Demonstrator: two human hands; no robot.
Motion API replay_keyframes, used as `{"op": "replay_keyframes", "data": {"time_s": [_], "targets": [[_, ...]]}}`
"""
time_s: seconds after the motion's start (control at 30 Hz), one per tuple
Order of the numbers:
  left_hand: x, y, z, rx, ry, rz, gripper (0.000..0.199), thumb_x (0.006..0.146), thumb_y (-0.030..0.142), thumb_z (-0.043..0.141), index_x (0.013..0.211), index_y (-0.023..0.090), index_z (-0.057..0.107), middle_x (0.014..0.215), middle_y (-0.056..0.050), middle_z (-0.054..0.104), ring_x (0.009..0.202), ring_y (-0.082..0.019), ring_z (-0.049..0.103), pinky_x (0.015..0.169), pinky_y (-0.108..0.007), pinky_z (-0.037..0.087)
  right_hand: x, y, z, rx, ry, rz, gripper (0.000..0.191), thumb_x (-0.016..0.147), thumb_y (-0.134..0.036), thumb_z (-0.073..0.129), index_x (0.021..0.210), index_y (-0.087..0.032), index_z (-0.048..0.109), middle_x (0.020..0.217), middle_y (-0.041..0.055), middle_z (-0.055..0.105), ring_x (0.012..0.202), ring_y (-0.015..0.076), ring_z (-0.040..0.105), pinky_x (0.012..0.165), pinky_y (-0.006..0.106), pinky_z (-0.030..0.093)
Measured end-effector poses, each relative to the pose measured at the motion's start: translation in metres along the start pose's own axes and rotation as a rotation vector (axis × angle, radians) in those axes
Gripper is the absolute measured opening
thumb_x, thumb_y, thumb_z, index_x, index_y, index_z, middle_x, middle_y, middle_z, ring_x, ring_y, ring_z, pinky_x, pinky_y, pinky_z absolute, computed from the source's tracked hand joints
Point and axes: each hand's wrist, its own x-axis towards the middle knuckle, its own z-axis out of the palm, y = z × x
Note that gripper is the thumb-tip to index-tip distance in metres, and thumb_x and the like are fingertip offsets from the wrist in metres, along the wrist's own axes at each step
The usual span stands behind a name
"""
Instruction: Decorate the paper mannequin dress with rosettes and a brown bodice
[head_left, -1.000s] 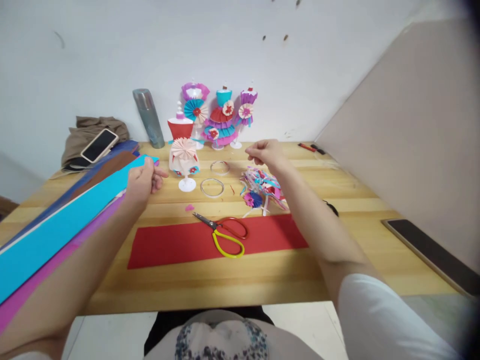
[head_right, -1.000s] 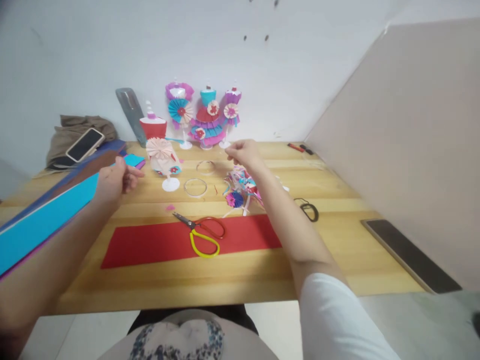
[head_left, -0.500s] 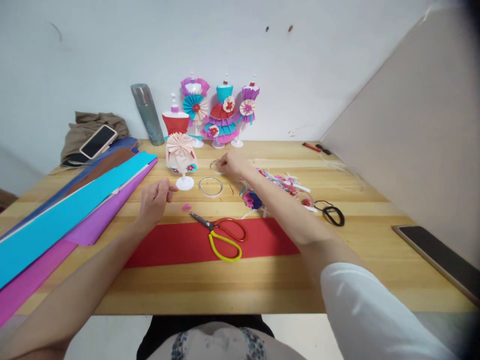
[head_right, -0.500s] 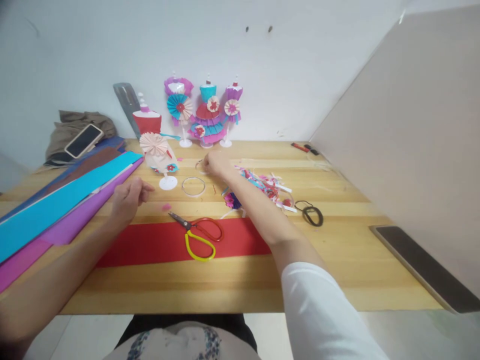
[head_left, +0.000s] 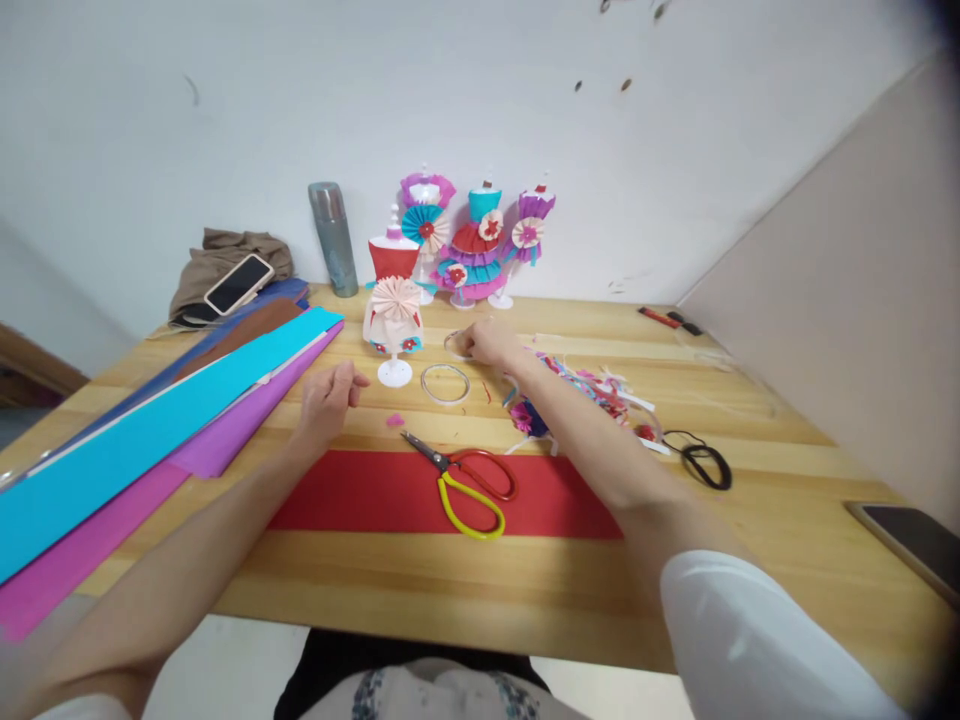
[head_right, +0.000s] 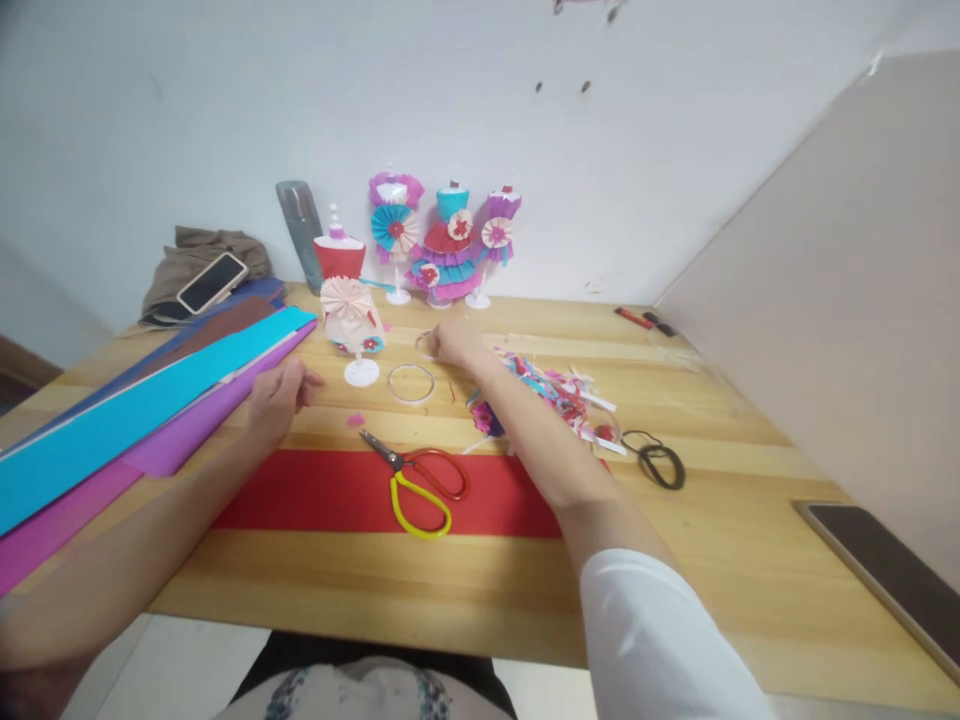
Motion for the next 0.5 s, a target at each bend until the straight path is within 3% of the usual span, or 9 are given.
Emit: {"op": "replay_keyframes", "data": {"time_s": [0.1, 0.2, 0.33, 0.43, 0.5], "targets": [[0.000, 0.000, -0.002, 0.011, -0.005, 0.020, 0.047, 0.094, 0.048, 0.041, 0.070, 0.018, 0.067, 0.053, 0.002, 0.052, 0.049, -0.011, 0.044, 0.048, -0.025, 0.030, 0.002, 0.002, 0.001, 0.026, -0.003, 0.002, 0.007, 0.080, -0.013, 0.070, 0.082, -0.012, 0.077, 0.097, 0.0177, 0.076, 0.107, 0.0311, 0.067, 0.094, 0.034, 0.046], [0.001, 0.002, -0.003, 0.059, -0.021, 0.045, 0.049, 0.094, 0.051, 0.038, 0.068, 0.019, 0.064, 0.054, 0.001, 0.052, 0.048, -0.012, 0.043, 0.049, -0.026, 0.031, 0.004, 0.006, 0.004, 0.060, -0.017, -0.010, 0.010, 0.077, -0.011, 0.069, 0.082, -0.013, 0.078, 0.092, 0.0153, 0.076, 0.102, 0.0304, 0.067, 0.090, 0.034, 0.046], [0.004, 0.003, -0.001, 0.130, -0.144, 0.061, 0.033, 0.086, 0.042, 0.053, 0.065, 0.019, 0.064, 0.056, 0.000, 0.056, 0.053, -0.013, 0.047, 0.054, -0.026, 0.035, 0.001, 0.008, 0.004, 0.129, 0.027, -0.022, 0.014, 0.080, -0.014, 0.065, 0.086, -0.008, 0.076, 0.091, 0.0157, 0.075, 0.092, 0.0245, 0.066, 0.083, 0.030, 0.043], [0.004, -0.002, 0.003, 0.275, -0.275, 0.081, 0.017, 0.078, 0.033, 0.062, 0.077, 0.018, 0.070, 0.069, -0.002, 0.067, 0.063, -0.015, 0.055, 0.062, -0.026, 0.039, -0.005, 0.007, 0.001, 0.195, 0.077, -0.053, 0.022, 0.085, -0.024, 0.061, 0.085, -0.007, 0.074, 0.086, 0.0134, 0.073, 0.081, 0.0174, 0.063, 0.076, 0.027, 0.040], [0.003, -0.005, 0.006, 0.385, -0.347, 0.077, 0.020, 0.081, 0.031, 0.060, 0.089, 0.018, 0.073, 0.078, -0.003, 0.071, 0.065, -0.016, 0.056, 0.064, -0.027, 0.041, -0.009, 0.005, -0.002, 0.265, 0.093, -0.092, 0.022, 0.084, -0.027, 0.061, 0.081, -0.008, 0.073, 0.079, 0.0097, 0.071, 0.072, 0.0137, 0.058, 0.070, 0.026, 0.039]]}}
